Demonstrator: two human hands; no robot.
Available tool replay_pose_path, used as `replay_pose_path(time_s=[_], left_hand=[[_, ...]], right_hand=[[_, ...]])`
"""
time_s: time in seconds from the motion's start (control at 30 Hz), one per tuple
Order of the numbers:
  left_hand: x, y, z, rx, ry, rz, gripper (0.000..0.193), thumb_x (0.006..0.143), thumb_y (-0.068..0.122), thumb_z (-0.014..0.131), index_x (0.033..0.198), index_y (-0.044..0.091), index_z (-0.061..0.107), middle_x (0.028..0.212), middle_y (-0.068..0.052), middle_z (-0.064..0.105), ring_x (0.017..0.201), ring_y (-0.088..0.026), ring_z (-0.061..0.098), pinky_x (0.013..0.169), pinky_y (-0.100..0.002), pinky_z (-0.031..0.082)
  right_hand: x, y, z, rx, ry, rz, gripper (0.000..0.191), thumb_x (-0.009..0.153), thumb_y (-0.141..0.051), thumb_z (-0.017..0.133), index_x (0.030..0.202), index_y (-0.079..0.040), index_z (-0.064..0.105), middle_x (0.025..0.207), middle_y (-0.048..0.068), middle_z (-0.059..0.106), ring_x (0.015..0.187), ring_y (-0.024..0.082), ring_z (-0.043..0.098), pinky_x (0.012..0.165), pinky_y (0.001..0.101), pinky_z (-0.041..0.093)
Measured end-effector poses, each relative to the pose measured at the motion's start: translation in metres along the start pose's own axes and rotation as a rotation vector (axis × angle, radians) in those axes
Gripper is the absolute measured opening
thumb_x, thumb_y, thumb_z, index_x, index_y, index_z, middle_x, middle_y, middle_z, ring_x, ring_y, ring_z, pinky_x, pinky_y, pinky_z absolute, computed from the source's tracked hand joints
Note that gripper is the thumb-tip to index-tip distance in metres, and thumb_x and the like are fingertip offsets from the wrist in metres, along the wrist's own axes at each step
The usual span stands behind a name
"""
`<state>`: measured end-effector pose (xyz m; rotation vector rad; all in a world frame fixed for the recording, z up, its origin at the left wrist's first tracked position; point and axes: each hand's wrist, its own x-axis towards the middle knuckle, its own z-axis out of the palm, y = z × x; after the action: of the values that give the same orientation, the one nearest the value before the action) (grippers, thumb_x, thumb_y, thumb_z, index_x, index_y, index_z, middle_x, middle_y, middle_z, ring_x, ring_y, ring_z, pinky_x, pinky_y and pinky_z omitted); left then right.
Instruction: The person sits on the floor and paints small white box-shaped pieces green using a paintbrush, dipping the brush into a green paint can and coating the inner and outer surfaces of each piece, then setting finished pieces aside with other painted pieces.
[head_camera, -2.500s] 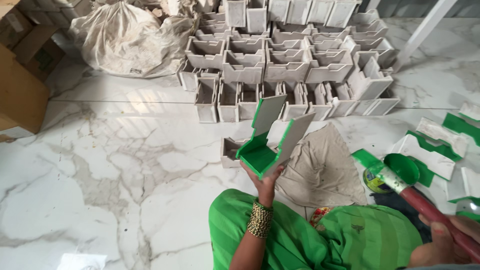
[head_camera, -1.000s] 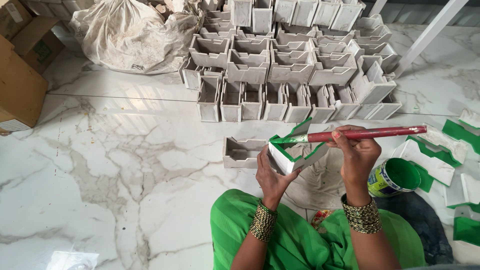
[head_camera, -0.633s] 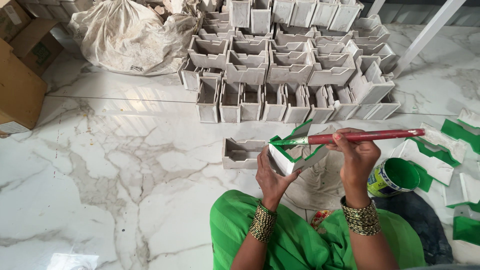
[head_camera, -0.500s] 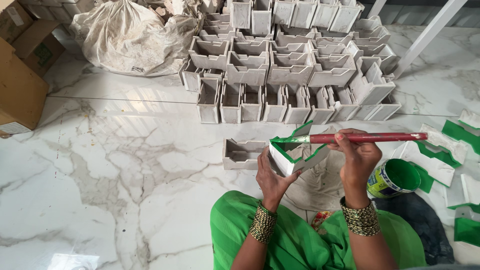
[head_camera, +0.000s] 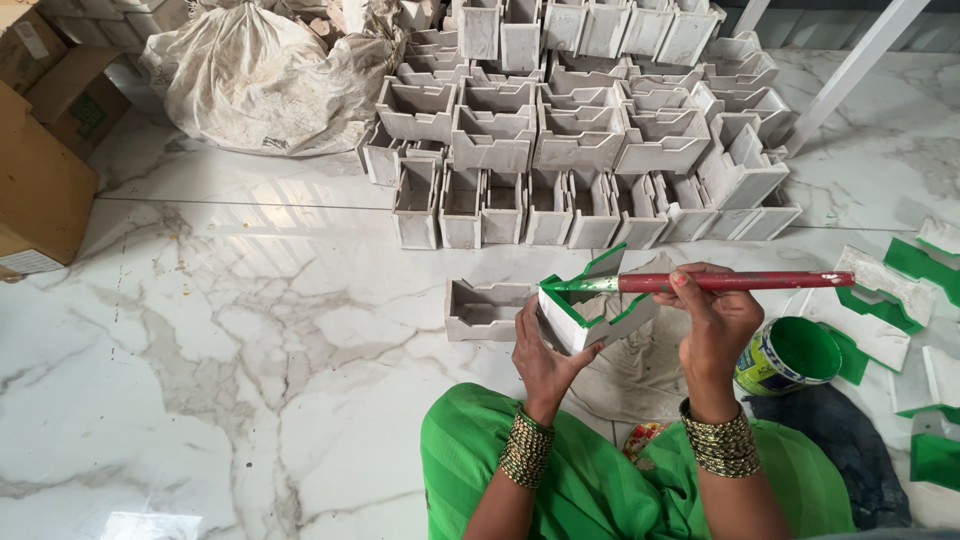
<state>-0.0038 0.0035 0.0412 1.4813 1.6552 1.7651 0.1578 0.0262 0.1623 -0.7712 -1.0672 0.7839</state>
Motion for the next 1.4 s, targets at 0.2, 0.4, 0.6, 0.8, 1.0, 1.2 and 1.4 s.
replay_pose_path(time_s=[0.2,0.4,0.6,0.8,1.0,1.2,1.4], left_hand=[[-0.002,-0.001,0.001,-0.014,0.003,0.009,0.112,0.054,0.037,0.098,0.147,0.005,0.043,0.135,-0.015,0.056,0.123,-0.034,0.059,0.098,-0.045,0.054],[-0.001,-0.001,0.002,-0.006,0.013,0.022,0.111,0.053,0.037,0.098,0.145,0.006,0.043,0.135,-0.015,0.057,0.123,-0.034,0.060,0.098,-0.044,0.054],[-0.001,0.000,0.002,-0.022,-0.010,0.001,0.113,0.053,0.037,0.098,0.146,0.006,0.043,0.132,-0.014,0.057,0.121,-0.034,0.060,0.096,-0.044,0.054],[-0.001,-0.001,0.001,-0.037,-0.017,0.010,0.112,0.053,0.037,0.098,0.146,0.006,0.043,0.133,-0.014,0.057,0.121,-0.034,0.060,0.098,-0.044,0.054],[-0.001,0.000,0.001,-0.055,-0.020,0.041,0.112,0.053,0.035,0.098,0.146,0.005,0.043,0.134,-0.014,0.058,0.124,-0.034,0.059,0.100,-0.044,0.054],[-0.001,0.001,-0.002,-0.063,-0.026,0.015,0.111,0.054,0.036,0.098,0.145,0.005,0.044,0.134,-0.014,0.058,0.122,-0.033,0.061,0.098,-0.043,0.054],[-0.001,0.000,-0.001,-0.069,-0.044,0.019,0.108,0.055,0.036,0.098,0.145,0.005,0.045,0.133,-0.013,0.059,0.122,-0.032,0.061,0.099,-0.042,0.054]], right_hand=[[0.000,0.001,0.001,-0.008,0.000,-0.028,0.011,0.098,0.001,0.073,0.106,0.007,0.068,0.099,0.012,0.071,0.078,0.017,0.071,0.072,0.0305,0.063],[-0.004,0.000,-0.002,0.007,0.001,-0.054,0.012,0.097,0.001,0.074,0.107,0.007,0.068,0.100,0.012,0.071,0.082,0.017,0.071,0.074,0.0325,0.065],[-0.003,0.005,-0.001,0.006,0.000,-0.019,0.012,0.097,0.001,0.073,0.107,0.007,0.069,0.101,0.012,0.071,0.081,0.017,0.071,0.073,0.0325,0.065],[-0.004,0.008,-0.005,-0.006,0.002,-0.030,0.012,0.097,0.002,0.074,0.107,0.007,0.068,0.103,0.012,0.071,0.084,0.016,0.071,0.073,0.0330,0.065],[-0.001,0.007,-0.010,-0.023,-0.002,-0.049,0.013,0.098,0.001,0.074,0.107,0.007,0.068,0.103,0.012,0.071,0.084,0.017,0.072,0.075,0.0324,0.065],[-0.003,0.008,-0.009,0.001,-0.010,-0.022,0.013,0.097,0.001,0.074,0.108,0.008,0.069,0.101,0.013,0.071,0.083,0.017,0.071,0.075,0.0329,0.065],[-0.004,-0.001,-0.016,0.029,-0.009,-0.023,0.015,0.097,0.001,0.074,0.108,0.008,0.068,0.100,0.013,0.071,0.082,0.020,0.072,0.075,0.0340,0.065]])
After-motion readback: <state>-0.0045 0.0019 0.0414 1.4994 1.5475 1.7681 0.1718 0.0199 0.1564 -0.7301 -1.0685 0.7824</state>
